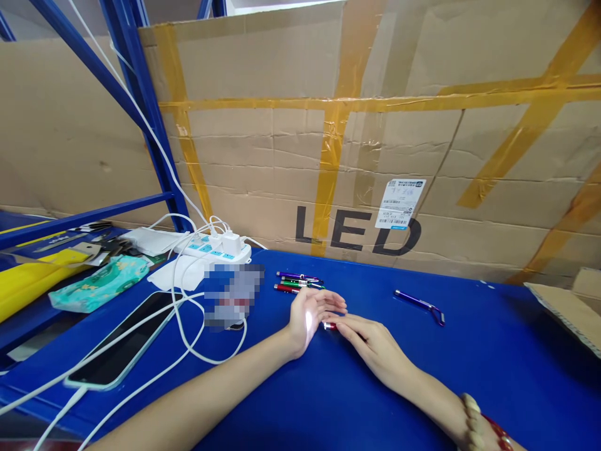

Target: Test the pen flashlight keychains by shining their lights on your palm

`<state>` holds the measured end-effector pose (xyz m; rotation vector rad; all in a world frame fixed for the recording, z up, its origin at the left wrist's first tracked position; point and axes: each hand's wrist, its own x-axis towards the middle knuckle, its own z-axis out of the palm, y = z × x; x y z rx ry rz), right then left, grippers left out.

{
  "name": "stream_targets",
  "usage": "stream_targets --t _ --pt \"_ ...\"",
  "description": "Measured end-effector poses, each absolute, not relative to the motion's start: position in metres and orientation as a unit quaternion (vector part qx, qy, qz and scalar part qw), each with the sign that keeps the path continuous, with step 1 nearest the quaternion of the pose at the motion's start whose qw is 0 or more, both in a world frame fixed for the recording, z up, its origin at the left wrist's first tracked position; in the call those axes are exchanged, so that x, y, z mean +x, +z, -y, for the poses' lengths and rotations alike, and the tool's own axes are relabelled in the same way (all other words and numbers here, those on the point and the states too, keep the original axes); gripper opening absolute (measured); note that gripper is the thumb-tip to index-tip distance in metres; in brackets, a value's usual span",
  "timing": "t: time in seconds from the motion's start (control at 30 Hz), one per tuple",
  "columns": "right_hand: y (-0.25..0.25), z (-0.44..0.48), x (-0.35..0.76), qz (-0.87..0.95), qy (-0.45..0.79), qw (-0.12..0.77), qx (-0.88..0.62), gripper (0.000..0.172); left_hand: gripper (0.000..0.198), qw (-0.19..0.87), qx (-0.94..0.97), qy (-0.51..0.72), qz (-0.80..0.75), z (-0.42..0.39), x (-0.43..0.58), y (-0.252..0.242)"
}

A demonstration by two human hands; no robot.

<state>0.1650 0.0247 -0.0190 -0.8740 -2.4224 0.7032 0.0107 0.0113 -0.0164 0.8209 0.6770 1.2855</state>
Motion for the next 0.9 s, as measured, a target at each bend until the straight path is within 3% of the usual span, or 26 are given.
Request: stream_targets --t 0.9 --pt "-0.0203 -0.0221 0.1639 0.892 0.202 0.238 -0.326 0.027 0.041 0.665 0.378 0.563 -0.314 -0.0093 0.0102 -0.0131"
